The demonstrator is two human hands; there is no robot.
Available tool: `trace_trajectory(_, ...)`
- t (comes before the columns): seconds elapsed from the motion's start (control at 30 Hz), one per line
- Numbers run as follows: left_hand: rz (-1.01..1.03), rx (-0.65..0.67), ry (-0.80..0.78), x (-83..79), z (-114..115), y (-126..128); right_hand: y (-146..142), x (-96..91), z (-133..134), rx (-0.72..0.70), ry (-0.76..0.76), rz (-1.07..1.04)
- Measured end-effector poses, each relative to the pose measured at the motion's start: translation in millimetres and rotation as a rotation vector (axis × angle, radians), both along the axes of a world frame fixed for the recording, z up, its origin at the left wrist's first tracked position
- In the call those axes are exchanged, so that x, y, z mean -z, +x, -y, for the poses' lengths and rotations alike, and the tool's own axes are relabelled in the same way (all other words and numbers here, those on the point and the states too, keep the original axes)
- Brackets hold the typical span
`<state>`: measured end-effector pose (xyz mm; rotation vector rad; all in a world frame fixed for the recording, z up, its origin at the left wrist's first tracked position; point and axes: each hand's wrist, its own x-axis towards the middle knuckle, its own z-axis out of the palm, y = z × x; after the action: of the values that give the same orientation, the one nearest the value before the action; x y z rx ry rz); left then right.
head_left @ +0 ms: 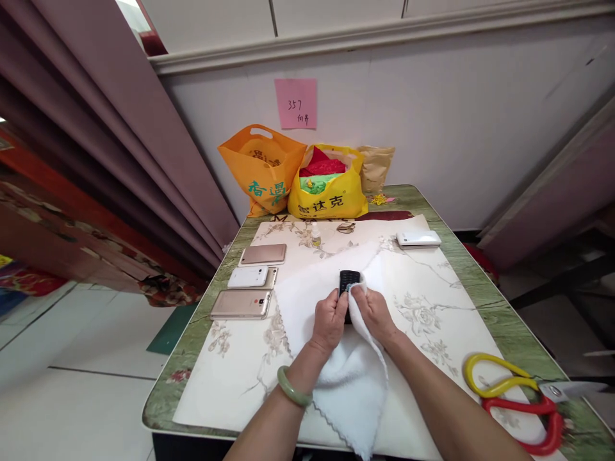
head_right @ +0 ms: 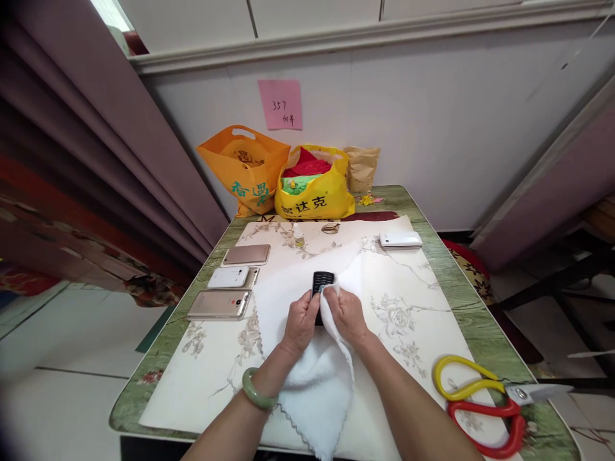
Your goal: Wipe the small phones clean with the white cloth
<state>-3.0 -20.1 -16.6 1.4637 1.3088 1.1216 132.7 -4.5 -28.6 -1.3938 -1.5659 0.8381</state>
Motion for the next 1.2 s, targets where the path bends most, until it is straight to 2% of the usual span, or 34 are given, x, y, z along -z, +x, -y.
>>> trace_trajectory(0.17,0.008,-0.293,0.04,2.0,-5.1,-1.0,-5.9,-4.1,1.3,-0.195,0.162,0.406)
trace_trajectory(0.27,0.104,-0.403,0.017,0.5,-8.4,-2.5,-6.6,-6.1,1.8,-0.29,0.22,0.504)
trace_trajectory(0.33,0.136,-0.428,0.0,-1.2,-9.9,-3.0,-6.1,-7.2,2.4,-0.319,0.235,0.511)
trace_trajectory(0.5,0.078,-0.381,-0.005,-1.1,-10.8,-2.7,-1.6,-6.7,3.0,-0.241,0.165,0.354)
trace_trajectory(0.67,0.108,-0.196,-0.065,1.6,-7.5,-2.0,4.4,2.8,-2.5,-0.036,0.052,-0.083)
trace_trajectory(0.83,0.182,-0.045,-0.1,-10.2,2.2,1.4,7.3,12.9,-9.4,0.162,-0.034,-0.383)
trace_trajectory(0.97,0.263,-0.062,-0.13,-13.8,5.3,1.7,8.2,12.7,-10.4,0.148,-0.065,-0.446)
trace_trajectory(1.13,0.286,-0.13,-0.145,-2.6,2.1,3.9,8.3,10.6,-11.1,0.033,-0.054,-0.396)
trace_trajectory(1.2,0.296,-0.138,-0.165,0.2,1.9,4.8,8.2,10.9,-11.6,0.035,-0.055,-0.38)
